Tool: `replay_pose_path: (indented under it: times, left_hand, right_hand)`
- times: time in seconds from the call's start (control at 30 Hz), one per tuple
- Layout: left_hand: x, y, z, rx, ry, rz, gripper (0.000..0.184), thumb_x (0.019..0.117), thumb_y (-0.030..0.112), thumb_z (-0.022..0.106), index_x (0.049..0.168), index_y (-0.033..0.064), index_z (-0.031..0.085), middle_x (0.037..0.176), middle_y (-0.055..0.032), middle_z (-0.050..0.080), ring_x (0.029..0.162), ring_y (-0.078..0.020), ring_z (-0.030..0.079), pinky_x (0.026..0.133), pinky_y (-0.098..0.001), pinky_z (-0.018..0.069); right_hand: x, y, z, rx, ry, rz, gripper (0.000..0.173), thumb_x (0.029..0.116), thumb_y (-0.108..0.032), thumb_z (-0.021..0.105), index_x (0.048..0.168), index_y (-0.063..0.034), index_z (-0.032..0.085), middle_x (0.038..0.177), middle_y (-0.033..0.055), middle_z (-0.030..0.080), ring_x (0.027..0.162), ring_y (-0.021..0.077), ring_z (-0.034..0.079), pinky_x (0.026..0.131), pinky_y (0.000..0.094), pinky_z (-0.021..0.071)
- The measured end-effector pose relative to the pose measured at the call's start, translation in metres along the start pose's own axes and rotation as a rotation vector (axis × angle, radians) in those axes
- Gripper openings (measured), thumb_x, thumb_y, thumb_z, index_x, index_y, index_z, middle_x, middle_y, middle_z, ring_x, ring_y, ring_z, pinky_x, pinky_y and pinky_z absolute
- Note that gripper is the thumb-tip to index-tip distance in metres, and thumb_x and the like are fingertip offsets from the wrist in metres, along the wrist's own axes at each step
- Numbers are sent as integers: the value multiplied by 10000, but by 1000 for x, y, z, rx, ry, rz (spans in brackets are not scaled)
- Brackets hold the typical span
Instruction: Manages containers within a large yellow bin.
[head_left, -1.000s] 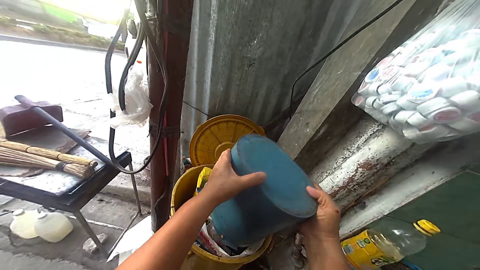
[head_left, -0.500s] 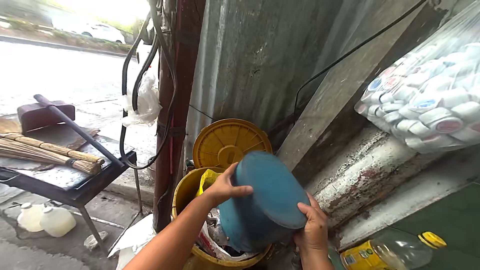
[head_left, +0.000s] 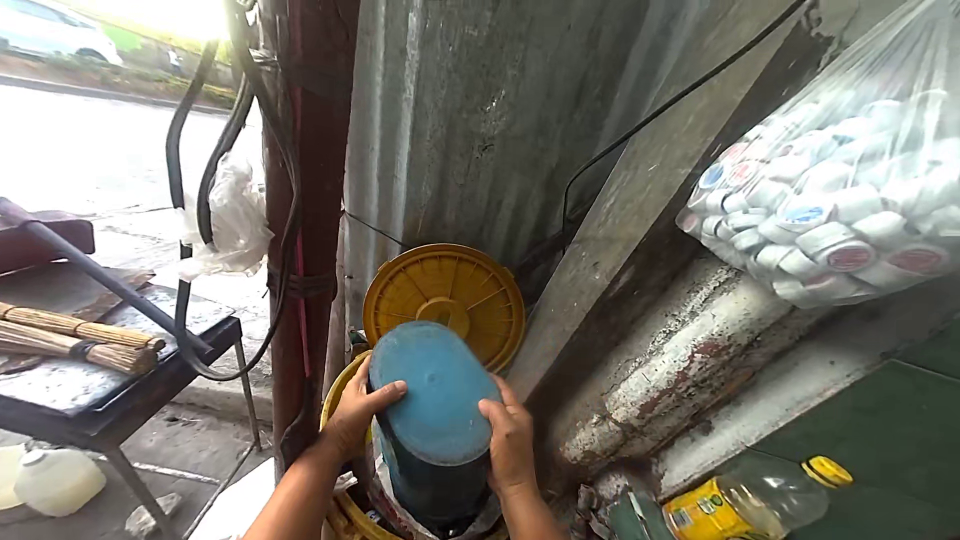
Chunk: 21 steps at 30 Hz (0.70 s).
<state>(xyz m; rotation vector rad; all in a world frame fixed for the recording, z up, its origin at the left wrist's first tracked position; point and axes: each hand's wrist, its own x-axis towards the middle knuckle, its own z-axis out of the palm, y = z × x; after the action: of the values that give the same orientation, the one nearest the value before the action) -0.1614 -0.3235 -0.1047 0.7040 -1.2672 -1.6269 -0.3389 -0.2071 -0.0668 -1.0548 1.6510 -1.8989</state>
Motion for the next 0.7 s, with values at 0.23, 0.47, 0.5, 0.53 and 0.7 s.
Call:
replay_pose_path:
  times: [0.23,0.47,0.5,0.53,0.7]
  left_hand:
    - [-10,73,41,223,-42,31,948,747,570,800,1535,212,414,1297,-69,660,1136,-176,674,945,-428,586]
    - [-2,100,70,390,-216,70,1091,716,532,840,1602,154,329,1518,-105,504,1341,-214,545,1086,-463,496]
    - [-6,105,75,423,-237,100,1098,710,552,837,1604,163,330,1532,-84,493,1356,-195,531,1097,-455,489]
    - [-10,112,81,455,-262,130,1111,716,575,824,1615,166,315,1577,-75,446,1401,-196,484,1123,-463,456]
    - [-26,147,106,537,-312,440,1105,754,560,794,1620,87,297,1642,-114,351,1497,-234,358,1179,-459,386]
  right_hand:
    - [10,-66,-28,66,72,-4,477,898,-138,485,1332,15,608,1063,126,727,923,180,726,784,378,626]
    - [10,-77,-65,158,173,-37,480,914,-125,409,1351,4,560,1086,85,708,935,127,710,793,328,614]
    - [5,-82,-71,163,185,-64,465,927,-128,389,1344,-5,554,1055,53,712,913,100,712,783,306,617]
    - [1,-89,-77,177,196,-91,446,950,-127,360,1339,-12,546,1031,25,714,899,79,711,780,286,616]
    - [-7,-106,-103,335,140,-345,457,955,-108,249,1252,-62,593,1010,-45,748,939,27,713,819,225,607]
